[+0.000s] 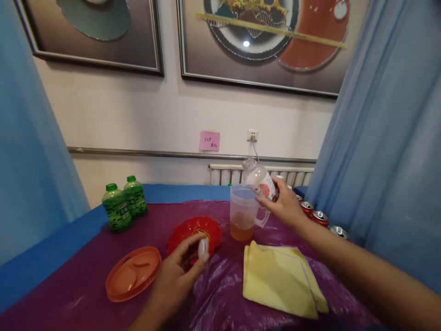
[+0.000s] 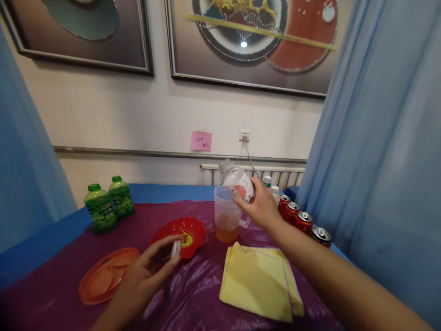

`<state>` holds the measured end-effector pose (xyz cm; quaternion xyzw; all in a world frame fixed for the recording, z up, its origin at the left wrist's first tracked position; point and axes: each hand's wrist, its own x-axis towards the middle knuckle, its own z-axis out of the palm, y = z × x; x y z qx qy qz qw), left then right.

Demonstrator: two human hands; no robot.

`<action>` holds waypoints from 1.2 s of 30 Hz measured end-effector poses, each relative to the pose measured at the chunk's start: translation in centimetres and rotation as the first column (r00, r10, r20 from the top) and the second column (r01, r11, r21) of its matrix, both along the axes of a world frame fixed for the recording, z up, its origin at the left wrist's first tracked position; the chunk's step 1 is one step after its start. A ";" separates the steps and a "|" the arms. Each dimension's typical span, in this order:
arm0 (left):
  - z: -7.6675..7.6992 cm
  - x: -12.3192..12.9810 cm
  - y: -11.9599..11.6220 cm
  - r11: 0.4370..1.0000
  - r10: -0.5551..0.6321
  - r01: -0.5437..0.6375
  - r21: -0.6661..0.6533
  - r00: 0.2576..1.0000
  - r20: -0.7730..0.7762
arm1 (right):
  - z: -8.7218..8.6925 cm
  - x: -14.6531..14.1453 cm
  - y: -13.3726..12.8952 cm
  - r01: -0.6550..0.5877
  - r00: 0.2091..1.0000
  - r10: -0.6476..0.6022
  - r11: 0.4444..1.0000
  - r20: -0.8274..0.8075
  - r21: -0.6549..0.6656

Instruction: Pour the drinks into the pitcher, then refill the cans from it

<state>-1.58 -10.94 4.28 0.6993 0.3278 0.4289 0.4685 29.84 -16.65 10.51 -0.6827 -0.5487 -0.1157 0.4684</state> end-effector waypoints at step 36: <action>5.9 1.6 -0.1 0.772 0.113 0.147 0.618 0.926 -0.361 | -13.7 -9.1 1.5 -0.441 0.897 0.420 0.872 0.142 0.210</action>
